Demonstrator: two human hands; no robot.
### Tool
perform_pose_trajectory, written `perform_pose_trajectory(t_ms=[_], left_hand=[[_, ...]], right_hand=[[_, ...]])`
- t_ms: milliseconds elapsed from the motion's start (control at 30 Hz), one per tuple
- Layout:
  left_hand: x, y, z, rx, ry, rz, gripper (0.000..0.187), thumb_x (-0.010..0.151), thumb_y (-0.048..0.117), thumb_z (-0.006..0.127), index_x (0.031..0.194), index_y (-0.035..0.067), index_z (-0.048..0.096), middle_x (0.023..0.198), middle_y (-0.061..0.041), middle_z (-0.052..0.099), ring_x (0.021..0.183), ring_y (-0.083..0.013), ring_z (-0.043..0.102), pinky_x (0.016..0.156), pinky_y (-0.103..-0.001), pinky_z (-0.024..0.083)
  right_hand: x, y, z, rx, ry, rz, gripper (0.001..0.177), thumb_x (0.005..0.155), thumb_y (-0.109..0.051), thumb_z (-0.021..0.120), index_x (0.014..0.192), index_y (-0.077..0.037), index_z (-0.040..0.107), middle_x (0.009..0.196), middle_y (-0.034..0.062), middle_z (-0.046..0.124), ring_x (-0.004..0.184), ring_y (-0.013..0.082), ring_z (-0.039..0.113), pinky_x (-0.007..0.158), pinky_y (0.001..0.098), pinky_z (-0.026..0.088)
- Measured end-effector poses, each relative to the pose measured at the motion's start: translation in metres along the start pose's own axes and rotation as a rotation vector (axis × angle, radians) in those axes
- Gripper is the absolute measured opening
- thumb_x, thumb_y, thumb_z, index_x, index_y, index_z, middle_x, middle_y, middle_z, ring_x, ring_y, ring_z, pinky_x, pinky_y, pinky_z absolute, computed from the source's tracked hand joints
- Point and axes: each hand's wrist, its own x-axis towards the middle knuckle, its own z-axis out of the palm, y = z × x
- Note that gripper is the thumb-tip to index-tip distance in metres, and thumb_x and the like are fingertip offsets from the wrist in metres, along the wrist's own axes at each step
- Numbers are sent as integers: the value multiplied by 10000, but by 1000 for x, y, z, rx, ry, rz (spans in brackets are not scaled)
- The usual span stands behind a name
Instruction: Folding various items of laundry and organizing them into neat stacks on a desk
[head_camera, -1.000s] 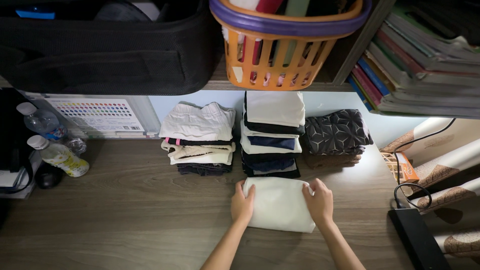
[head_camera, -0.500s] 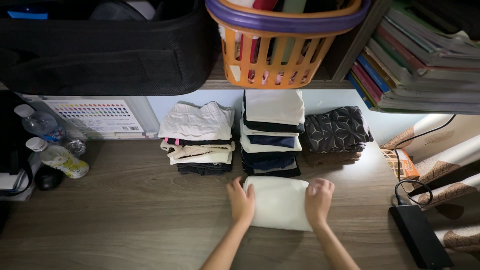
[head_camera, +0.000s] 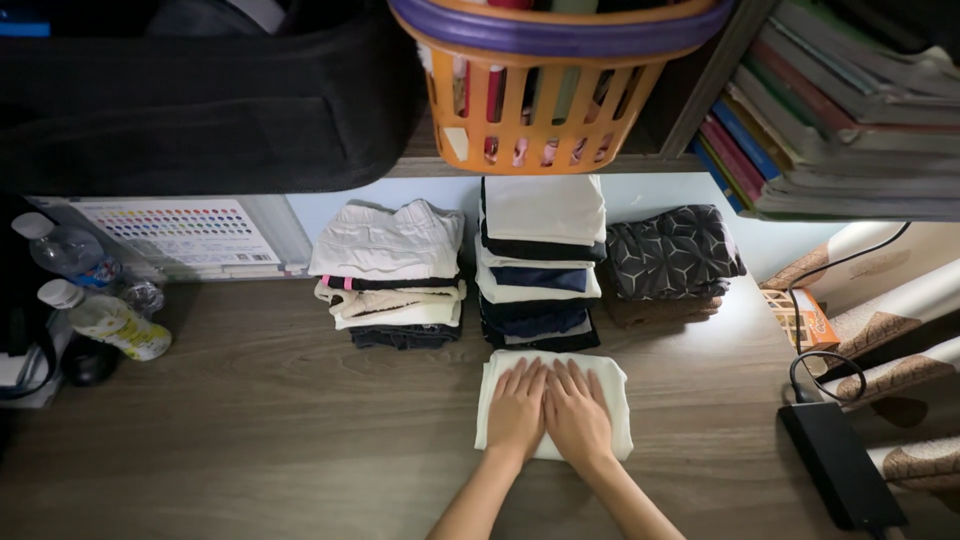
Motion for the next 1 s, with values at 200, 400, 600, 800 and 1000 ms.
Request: perform_pose_trajectory(t_ms=[200,400,600,800,1000], left_hand=[[4,10,-45,120,-283,-270,568,914,489,314,1414,221,317,1515,-60,153,1389,-321,51,1074,-568,63],[-7,3,-52,60,-231,-400,648,886,515,395,1440,206,260,1534,-59,66,1363,-413,98,1086,-507,123],[-18,-10,-49,81,-216,-354,594,936,449,286,1464,195,189,1539,-60,66,1365,-366,152,1089,-474,158],[-35,-18,-19,228,129,-364,477,912,291,429,1369,160,381,1275,-89,497,1111,-297,478,850,-432,419],[6,7,-35,-379,9,-1046,550,838,444,545,1272,142,395,1189,-110,587,1058,-358,559,897,-456,407]], right_hand=[[4,-2,-25,-11,-163,192,527,884,-487,336,1351,-254,410,1483,23,269,1410,250,124,1128,484,79],[0,4,-31,-116,-173,379,546,881,-524,281,1395,-343,309,1525,22,176,1408,330,112,1072,600,128],[-16,26,-39,217,-181,583,530,915,-436,231,1438,-346,241,1549,-25,138,1415,223,145,1106,450,171],[-37,61,-17,583,-91,812,603,889,-441,366,1365,-73,415,1389,88,458,1311,238,383,1062,391,305],[-37,82,3,918,-222,1023,503,806,-502,577,587,-51,541,560,20,519,525,148,485,503,284,341]])
